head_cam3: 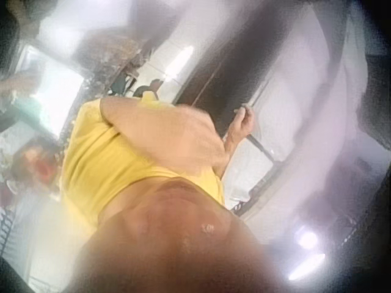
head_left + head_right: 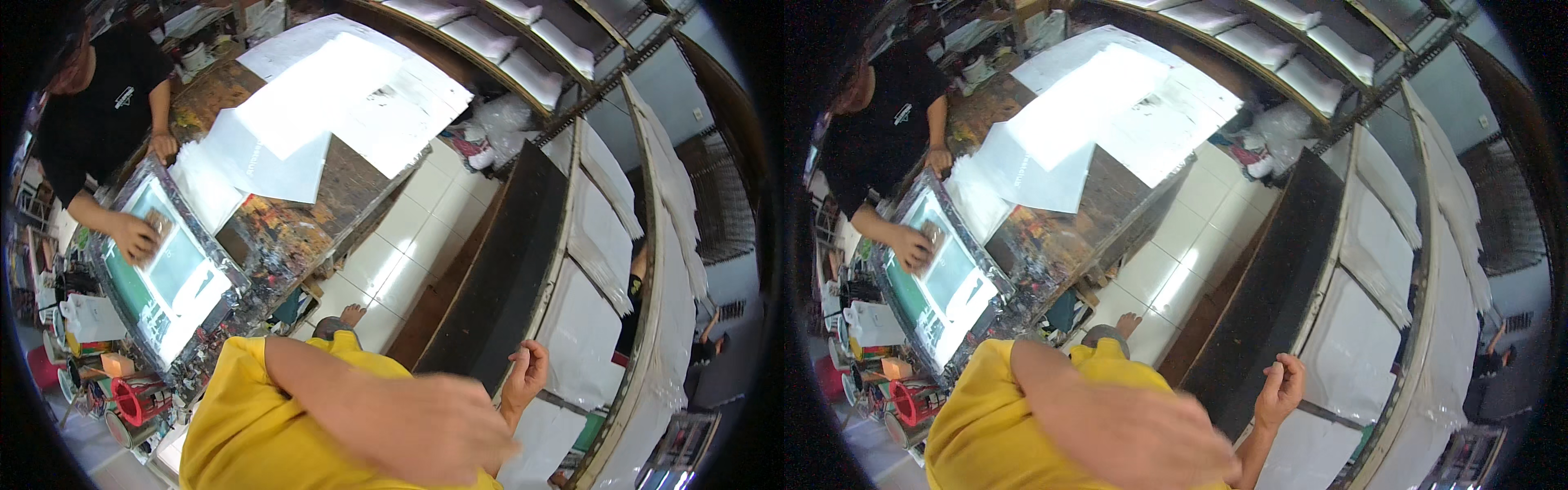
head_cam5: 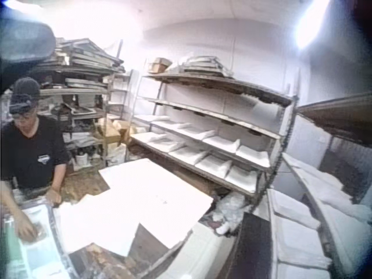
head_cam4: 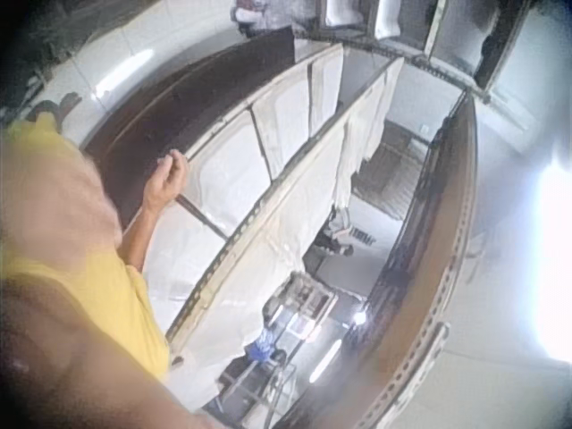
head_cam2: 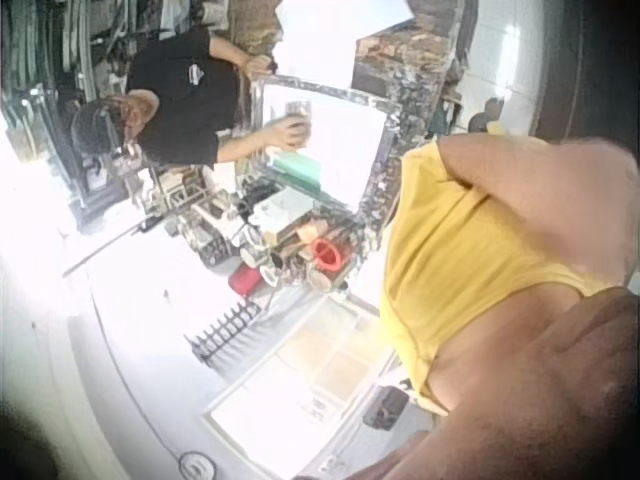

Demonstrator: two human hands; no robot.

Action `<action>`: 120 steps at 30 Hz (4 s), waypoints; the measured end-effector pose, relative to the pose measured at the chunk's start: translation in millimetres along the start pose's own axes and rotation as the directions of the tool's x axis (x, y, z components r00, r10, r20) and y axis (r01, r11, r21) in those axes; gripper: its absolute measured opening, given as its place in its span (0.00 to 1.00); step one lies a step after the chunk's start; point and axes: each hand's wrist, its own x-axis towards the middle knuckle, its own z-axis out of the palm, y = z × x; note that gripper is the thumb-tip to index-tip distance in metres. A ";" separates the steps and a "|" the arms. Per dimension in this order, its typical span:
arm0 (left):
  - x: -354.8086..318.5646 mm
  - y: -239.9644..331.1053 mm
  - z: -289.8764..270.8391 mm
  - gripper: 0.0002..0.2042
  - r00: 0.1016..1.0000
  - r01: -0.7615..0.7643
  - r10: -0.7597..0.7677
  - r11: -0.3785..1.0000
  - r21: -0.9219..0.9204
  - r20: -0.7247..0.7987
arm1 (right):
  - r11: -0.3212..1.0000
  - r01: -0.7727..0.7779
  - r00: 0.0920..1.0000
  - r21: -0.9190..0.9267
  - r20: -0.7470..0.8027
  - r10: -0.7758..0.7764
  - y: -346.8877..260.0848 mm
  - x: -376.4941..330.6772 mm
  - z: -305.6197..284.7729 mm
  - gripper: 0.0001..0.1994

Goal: The person repeatedly picks up white sheets from a table and places them onto a nearby metal rack. The person handles the sheets one at a time, stacking them in a pile on the rack.

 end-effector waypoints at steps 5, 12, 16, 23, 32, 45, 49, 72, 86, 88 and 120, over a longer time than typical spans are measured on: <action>-86.5 -159.4 -91.7 0.15 0.466 0.882 -0.464 0.178 0.436 -0.754 | 0.997 -0.079 0.995 0.012 0.061 0.079 11.5 14.0 16.4 0.06; -242.5 -251.7 -166.8 0.11 0.134 0.829 -0.396 -0.457 0.322 -0.909 | 0.947 -0.312 0.944 0.072 0.138 0.301 44.1 11.3 54.8 0.09; -235.8 -263.5 -167.8 0.11 0.204 0.885 -0.469 -0.288 0.367 -0.859 | 0.901 -0.431 0.875 0.054 0.269 0.402 52.3 19.3 86.0 0.11; -149.9 -277.9 -43.5 0.08 0.504 0.863 -0.619 0.324 0.388 -0.602 | 0.825 -0.510 0.798 0.245 0.493 0.347 46.2 52.9 149.5 0.19; -106.6 -255.2 27.5 0.10 0.777 0.583 -0.626 0.677 0.449 -0.066 | 0.832 -0.532 0.833 0.156 0.271 0.482 85.3 58.8 128.3 0.12; -130.1 -196.5 -102.1 0.10 0.485 0.864 -0.350 0.335 0.377 -0.801 | 0.916 -0.378 0.895 -0.137 0.197 0.399 169.0 40.4 82.3 0.11; -141.5 -199.0 -143.2 0.12 0.427 0.904 -0.168 0.096 0.416 -0.888 | 0.946 -0.277 0.922 -0.167 0.233 0.311 166.2 46.7 96.4 0.10; -220.6 -280.2 -156.8 0.11 0.494 0.779 -0.666 0.054 0.625 -0.559 | 0.919 -0.308 0.914 -0.244 -0.344 0.215 89.0 43.8 -123.2 0.11; -116.0 -270.2 49.6 0.08 0.482 0.868 -0.809 0.388 0.310 -0.336 | 0.528 -0.835 0.312 -0.152 -0.923 0.227 135.5 -284.8 -437.2 0.06; -117.9 -268.5 65.6 0.08 0.488 0.863 -0.809 0.391 0.319 -0.329 | 0.500 -0.858 0.270 -0.115 -0.930 0.249 141.4 -312.9 -453.1 0.05; -130.6 -244.6 104.4 0.06 0.532 0.823 -0.826 0.454 0.341 -0.188 | 0.350 -0.916 0.333 -0.197 -0.860 0.386 169.2 -369.6 -518.1 0.11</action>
